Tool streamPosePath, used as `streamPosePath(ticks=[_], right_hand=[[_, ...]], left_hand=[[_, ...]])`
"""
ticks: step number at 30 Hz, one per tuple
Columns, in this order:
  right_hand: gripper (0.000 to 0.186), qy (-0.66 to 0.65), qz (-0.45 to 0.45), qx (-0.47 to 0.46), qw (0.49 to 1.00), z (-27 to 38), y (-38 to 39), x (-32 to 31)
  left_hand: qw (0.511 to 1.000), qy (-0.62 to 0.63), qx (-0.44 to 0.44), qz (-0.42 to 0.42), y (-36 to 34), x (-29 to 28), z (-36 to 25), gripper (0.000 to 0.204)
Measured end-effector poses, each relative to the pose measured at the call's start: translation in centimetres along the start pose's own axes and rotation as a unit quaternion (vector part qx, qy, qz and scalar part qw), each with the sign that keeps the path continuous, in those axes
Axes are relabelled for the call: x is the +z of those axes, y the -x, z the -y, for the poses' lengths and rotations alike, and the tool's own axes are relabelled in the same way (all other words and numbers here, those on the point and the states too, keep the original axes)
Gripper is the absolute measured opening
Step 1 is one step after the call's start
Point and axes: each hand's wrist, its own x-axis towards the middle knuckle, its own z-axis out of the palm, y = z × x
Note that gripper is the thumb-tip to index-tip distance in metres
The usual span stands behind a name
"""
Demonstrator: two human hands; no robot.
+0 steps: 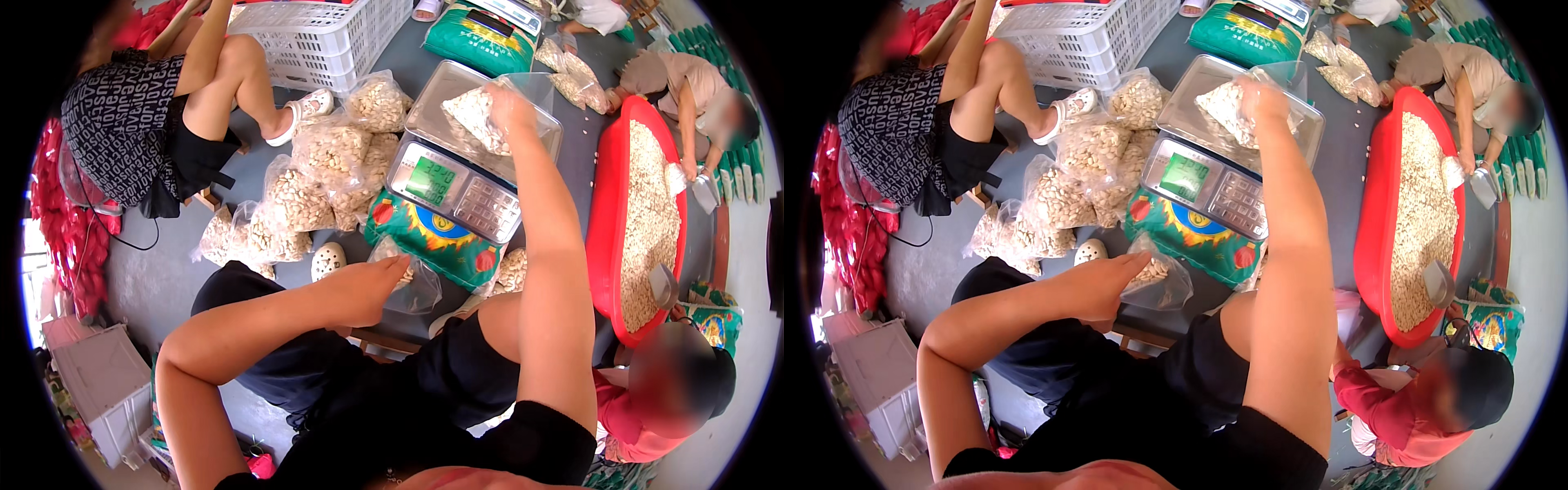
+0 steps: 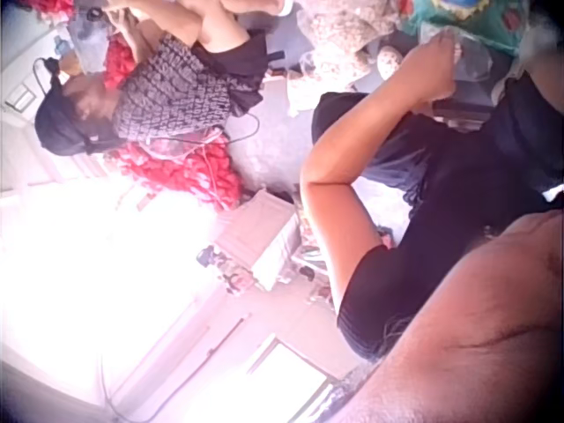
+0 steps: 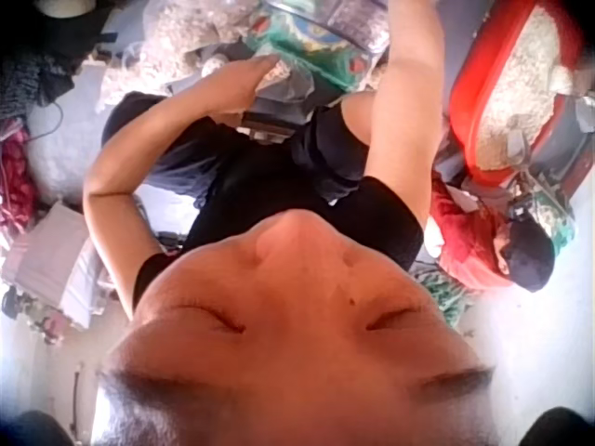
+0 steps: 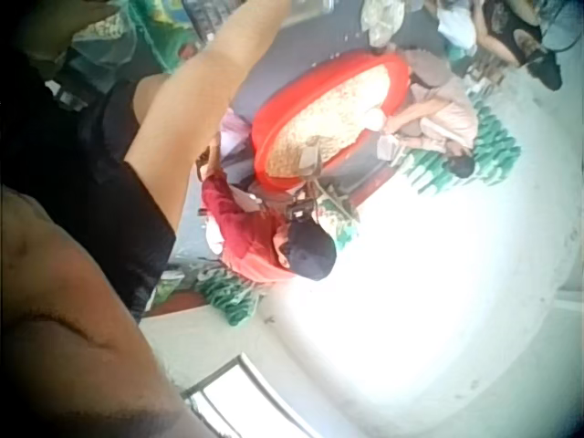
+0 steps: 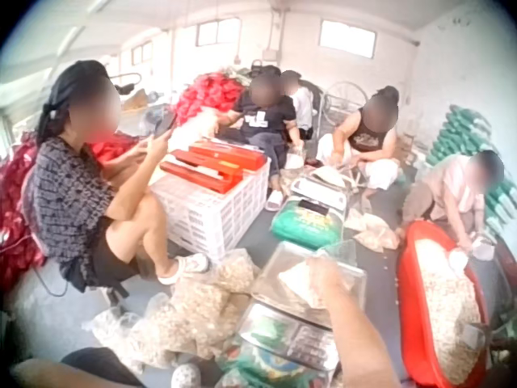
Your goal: The person scoops grains from a large red basin into small plastic bags using a scoop. They place each filled bag onto a digital scale to measure the weight, then set the weighed bags aside. The process is repeated continuously.
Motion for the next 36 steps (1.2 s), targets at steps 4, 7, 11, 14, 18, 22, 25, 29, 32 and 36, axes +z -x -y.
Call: streamPosePath(ticks=[4, 7, 11, 14, 18, 22, 25, 29, 32, 36], right_hand=[[0.033, 0.000, 0.031, 0.026, 0.999, 0.0, -1.0, -1.0], [0.035, -0.046, 0.003, 0.060, 0.997, -1.6, -1.6, -0.6], [0.045, -0.121, -0.037, 0.061, 0.990, -2.8, -1.5, -1.5], [0.050, -0.160, -0.001, 0.072, 0.984, -1.5, -0.8, -4.4], [0.041, -0.480, 0.048, 0.134, 0.866, -3.1, 0.5, -6.0], [0.017, -0.551, 0.100, 0.129, 0.818, -3.2, 2.9, -9.3], [0.014, -0.584, 0.100, 0.117, 0.797, -2.2, 5.2, -11.3], [0.015, -0.642, 0.203, 0.096, 0.733, 1.3, 9.9, -13.2], [0.015, -0.639, 0.315, 0.065, 0.699, 3.9, 14.1, -12.4], [0.014, -0.564, 0.479, 0.052, 0.671, 7.5, 18.9, -9.4]], left_hand=[[1.000, -0.022, 0.005, -0.021, 0.3, -0.2, 0.6, 0.077], [0.999, -0.027, 0.018, -0.042, 0.1, -0.2, 0.9, 0.077], [0.996, -0.034, 0.037, -0.077, 0.0, 0.0, 1.4, 0.077], [0.995, -0.015, 0.014, -0.096, -0.6, 0.4, 2.1, 0.078], [0.994, 0.014, 0.016, -0.107, -1.1, 0.4, 1.7, 0.078], [0.985, 0.043, 0.020, -0.166, -1.9, 1.5, 2.0, 0.075], [0.973, 0.047, 0.043, -0.223, -2.9, 2.4, 2.8, 0.075], [0.978, 0.112, -0.019, -0.173, -2.7, 0.8, 1.4, 0.079], [0.976, 0.144, -0.044, -0.158, -2.5, 0.0, 0.3, 0.081], [0.963, 0.199, -0.033, -0.177, -3.0, 0.4, -0.3, 0.080]])
